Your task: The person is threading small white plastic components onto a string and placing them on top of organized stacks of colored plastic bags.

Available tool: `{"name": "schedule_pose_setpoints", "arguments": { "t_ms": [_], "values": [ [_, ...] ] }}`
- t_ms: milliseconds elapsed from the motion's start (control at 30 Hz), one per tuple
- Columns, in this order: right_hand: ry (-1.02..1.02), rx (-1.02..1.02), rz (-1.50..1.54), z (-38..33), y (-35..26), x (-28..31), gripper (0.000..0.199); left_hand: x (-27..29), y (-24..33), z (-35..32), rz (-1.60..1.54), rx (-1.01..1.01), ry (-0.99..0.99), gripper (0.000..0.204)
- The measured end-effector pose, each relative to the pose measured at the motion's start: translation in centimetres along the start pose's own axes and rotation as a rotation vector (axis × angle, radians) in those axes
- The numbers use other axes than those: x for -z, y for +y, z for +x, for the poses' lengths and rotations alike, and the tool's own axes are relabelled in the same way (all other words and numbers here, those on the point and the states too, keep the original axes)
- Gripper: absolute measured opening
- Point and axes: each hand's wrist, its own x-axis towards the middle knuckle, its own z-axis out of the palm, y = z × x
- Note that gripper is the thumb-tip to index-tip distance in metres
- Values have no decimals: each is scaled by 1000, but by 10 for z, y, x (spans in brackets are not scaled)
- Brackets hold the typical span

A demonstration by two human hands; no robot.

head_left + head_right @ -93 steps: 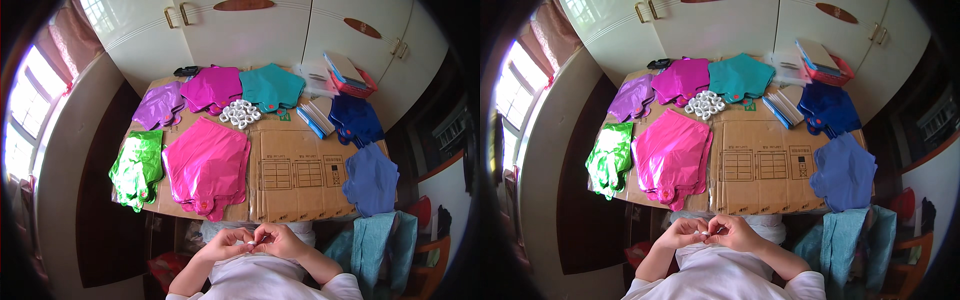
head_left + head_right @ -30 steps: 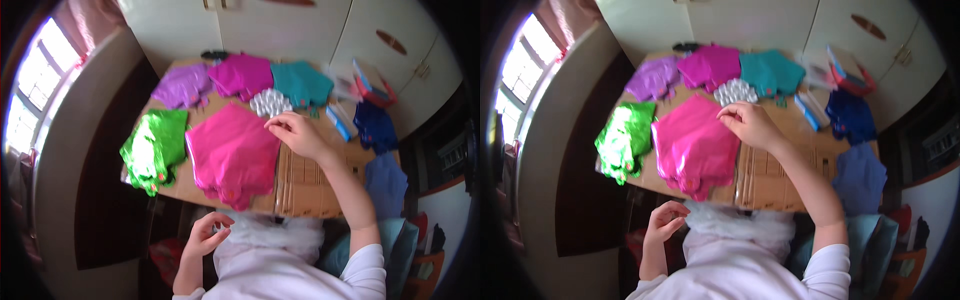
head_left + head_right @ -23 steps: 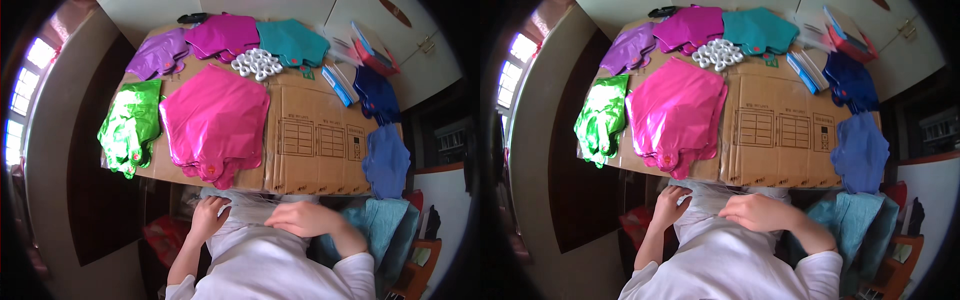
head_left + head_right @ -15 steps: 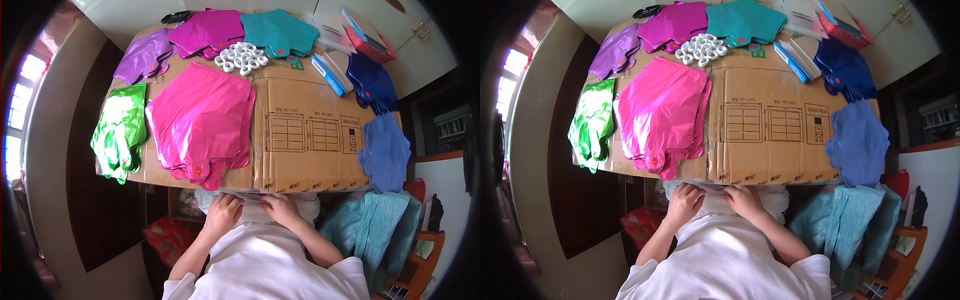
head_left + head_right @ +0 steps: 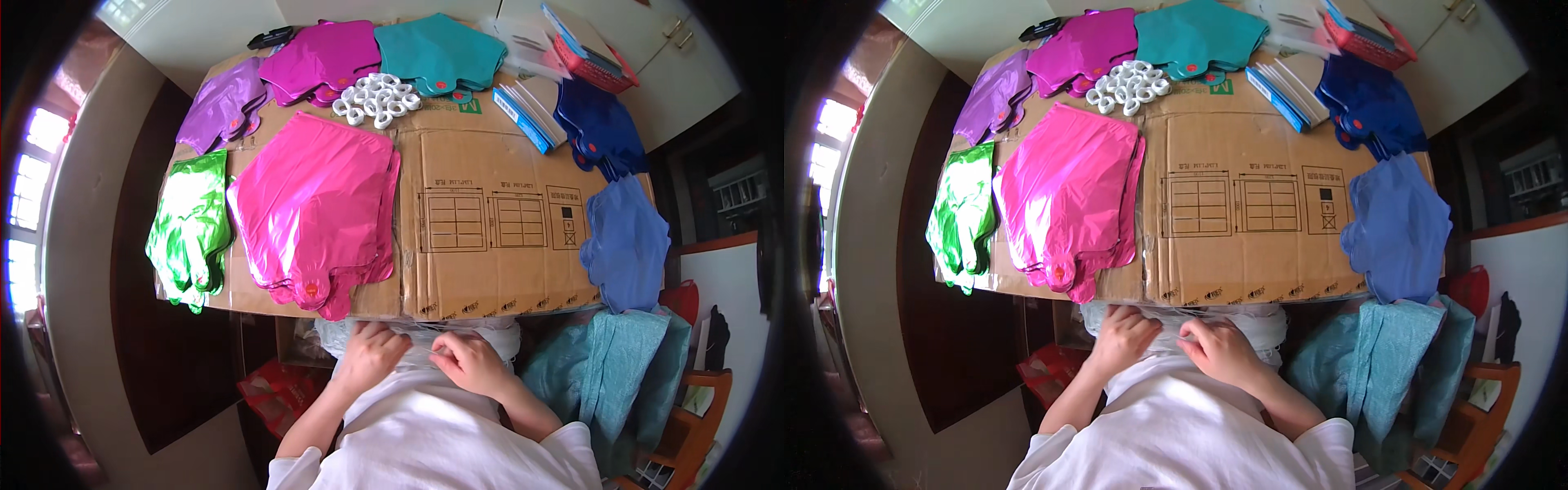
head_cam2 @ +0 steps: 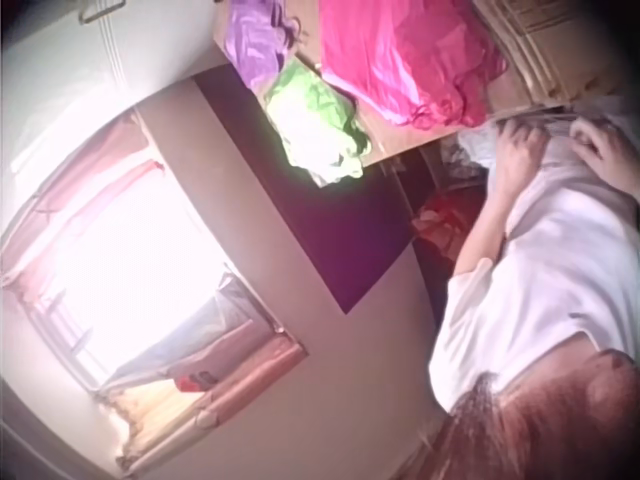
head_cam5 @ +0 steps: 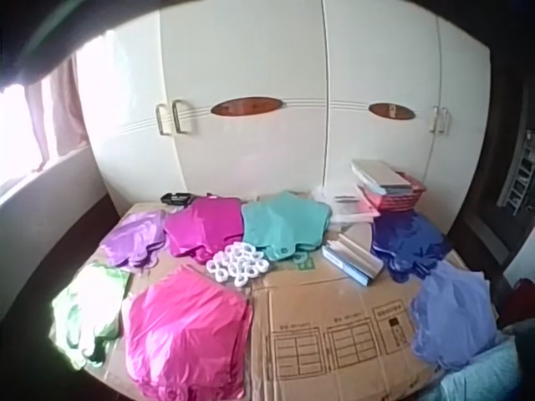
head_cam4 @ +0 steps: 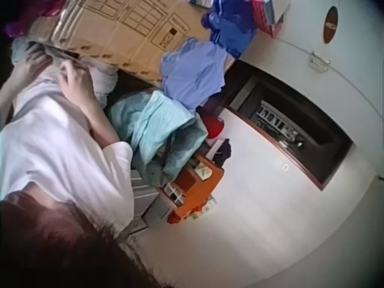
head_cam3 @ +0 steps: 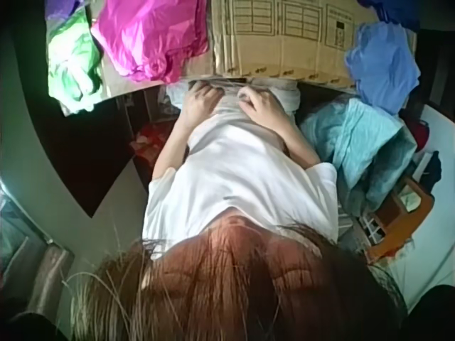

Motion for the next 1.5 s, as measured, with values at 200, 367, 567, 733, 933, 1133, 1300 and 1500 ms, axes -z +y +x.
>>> {"name": "schedule_pose_setpoints", "arguments": {
  "t_ms": [200, 367, 567, 733, 933, 1133, 1300, 1500],
  "values": [
    [-20, 205, -103, -28, -13, 63, 8, 37, -41, -26, 225, 186, 39, 7],
    [-54, 255, 246, -39, -58, 87, 6, 58, -21, -23, 305, 270, -114, 40],
    [38, 507, 78, -12, -80, 39, 16, 83, 54, 11, -542, -149, -176, 48],
    [131, 542, 322, -5, -70, 20, 27, 94, 56, 3, -909, -306, -273, 13],
    [-421, 469, 654, 11, -64, -13, 26, 121, 47, -4, -1346, -460, -30, 23],
    [-239, 303, 430, 0, -40, 2, 5, 209, 15, -37, -1423, -270, 851, 30],
    [-187, 283, 356, -23, 0, 24, 6, 268, -26, -74, -1480, -367, 994, 32],
    [-149, 269, 73, -25, 2, 35, 32, 194, -3, -48, -954, -195, 457, 17]
  ]
}}
